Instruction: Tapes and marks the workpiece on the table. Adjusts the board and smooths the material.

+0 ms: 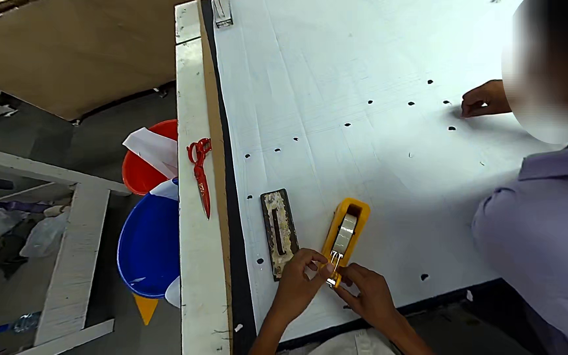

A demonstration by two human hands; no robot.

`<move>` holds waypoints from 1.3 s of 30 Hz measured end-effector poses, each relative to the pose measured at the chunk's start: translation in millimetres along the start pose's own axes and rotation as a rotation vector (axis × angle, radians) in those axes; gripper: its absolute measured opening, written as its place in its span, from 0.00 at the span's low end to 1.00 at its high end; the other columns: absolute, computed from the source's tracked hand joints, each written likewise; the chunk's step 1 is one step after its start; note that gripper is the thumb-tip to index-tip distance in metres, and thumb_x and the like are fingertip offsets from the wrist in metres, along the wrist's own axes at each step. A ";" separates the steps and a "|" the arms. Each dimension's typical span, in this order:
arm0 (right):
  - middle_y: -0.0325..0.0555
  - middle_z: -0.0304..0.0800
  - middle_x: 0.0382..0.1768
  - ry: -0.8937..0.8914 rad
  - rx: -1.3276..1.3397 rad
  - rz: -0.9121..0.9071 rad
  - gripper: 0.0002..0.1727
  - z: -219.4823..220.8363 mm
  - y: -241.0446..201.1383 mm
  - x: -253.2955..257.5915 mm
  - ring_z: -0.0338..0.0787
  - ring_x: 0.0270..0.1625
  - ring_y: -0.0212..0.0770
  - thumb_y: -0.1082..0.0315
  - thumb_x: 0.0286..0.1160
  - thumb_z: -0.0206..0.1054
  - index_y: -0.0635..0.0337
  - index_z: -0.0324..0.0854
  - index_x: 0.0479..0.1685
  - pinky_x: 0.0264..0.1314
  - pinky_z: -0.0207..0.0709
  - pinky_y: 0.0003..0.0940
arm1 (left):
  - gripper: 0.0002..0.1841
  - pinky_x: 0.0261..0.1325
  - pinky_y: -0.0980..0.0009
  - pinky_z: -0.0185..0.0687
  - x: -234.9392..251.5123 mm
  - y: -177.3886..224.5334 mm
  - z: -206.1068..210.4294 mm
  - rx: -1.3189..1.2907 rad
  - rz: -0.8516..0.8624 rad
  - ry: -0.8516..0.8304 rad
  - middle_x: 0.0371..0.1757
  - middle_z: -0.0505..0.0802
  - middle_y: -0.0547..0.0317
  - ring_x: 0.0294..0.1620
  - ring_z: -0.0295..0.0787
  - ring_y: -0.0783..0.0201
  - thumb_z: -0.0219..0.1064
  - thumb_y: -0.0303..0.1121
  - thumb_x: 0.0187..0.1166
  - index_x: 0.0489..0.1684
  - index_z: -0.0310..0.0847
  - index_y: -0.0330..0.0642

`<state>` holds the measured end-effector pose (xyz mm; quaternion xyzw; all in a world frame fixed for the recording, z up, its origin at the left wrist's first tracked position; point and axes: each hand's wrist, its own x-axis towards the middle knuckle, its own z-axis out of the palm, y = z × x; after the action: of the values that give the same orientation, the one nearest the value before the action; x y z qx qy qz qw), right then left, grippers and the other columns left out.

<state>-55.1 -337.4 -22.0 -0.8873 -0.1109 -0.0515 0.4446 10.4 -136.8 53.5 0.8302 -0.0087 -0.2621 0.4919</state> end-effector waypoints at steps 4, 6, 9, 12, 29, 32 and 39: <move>0.37 0.92 0.35 -0.022 0.010 0.021 0.19 -3.2 3.8 -0.6 0.90 0.34 0.33 0.46 0.78 0.68 0.50 0.91 0.50 0.34 0.85 0.33 | 0.10 0.45 0.70 0.85 -12.8 -0.7 22.3 -0.182 -0.020 0.138 0.59 0.87 0.56 0.53 0.86 0.63 0.74 0.42 0.74 0.41 0.92 0.46; 0.35 0.92 0.34 -0.016 -0.025 0.036 0.20 -2.8 3.6 0.1 0.89 0.33 0.32 0.44 0.77 0.68 0.48 0.91 0.49 0.31 0.83 0.33 | 0.07 0.47 0.68 0.84 -23.0 9.9 20.8 -0.266 -0.012 0.210 0.55 0.88 0.56 0.52 0.86 0.62 0.74 0.37 0.74 0.36 0.92 0.43; 0.33 0.92 0.34 0.002 -0.019 0.077 0.20 1.0 3.1 -0.4 0.88 0.32 0.32 0.43 0.75 0.69 0.47 0.91 0.49 0.30 0.82 0.33 | 0.10 0.49 0.68 0.85 -49.6 20.3 13.2 -0.236 -0.029 0.246 0.48 0.93 0.59 0.48 0.89 0.63 0.70 0.38 0.77 0.40 0.91 0.41; 0.32 0.92 0.35 0.009 -0.008 0.108 0.20 2.7 2.6 0.0 0.89 0.32 0.31 0.43 0.72 0.70 0.46 0.91 0.48 0.31 0.83 0.33 | 0.09 0.44 0.72 0.88 -60.5 6.2 18.8 -0.218 -0.077 0.239 0.33 0.95 0.59 0.36 0.92 0.65 0.68 0.35 0.80 0.41 0.89 0.38; 0.36 0.91 0.34 0.083 0.107 0.351 0.18 -16.1 38.3 -19.1 0.87 0.29 0.28 0.53 0.77 0.68 0.57 0.87 0.53 0.30 0.82 0.26 | 0.10 0.42 0.65 0.88 44.2 16.2 -51.8 -0.069 0.003 0.313 0.36 0.93 0.55 0.34 0.90 0.65 0.68 0.31 0.81 0.49 0.87 0.32; 0.36 0.90 0.29 0.122 0.044 0.370 0.16 -9.5 47.6 -22.2 0.84 0.24 0.27 0.54 0.76 0.68 0.57 0.89 0.48 0.25 0.79 0.24 | 0.12 0.50 0.57 0.87 151.3 44.1 -88.0 0.044 0.125 0.325 0.41 0.93 0.48 0.39 0.91 0.58 0.66 0.31 0.85 0.53 0.86 0.30; 0.41 0.90 0.25 0.157 0.057 0.418 0.11 -15.1 41.2 -20.7 0.84 0.22 0.30 0.63 0.75 0.70 0.62 0.89 0.45 0.23 0.79 0.26 | 0.22 0.48 0.55 0.87 335.5 65.0 -118.8 0.043 0.023 0.380 0.41 0.93 0.44 0.37 0.91 0.54 0.70 0.33 0.82 0.69 0.73 0.31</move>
<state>-65.1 -376.4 -48.9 -0.8714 0.1090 -0.0239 0.4777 368.3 -165.2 8.7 0.8750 0.0695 -0.0947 0.4697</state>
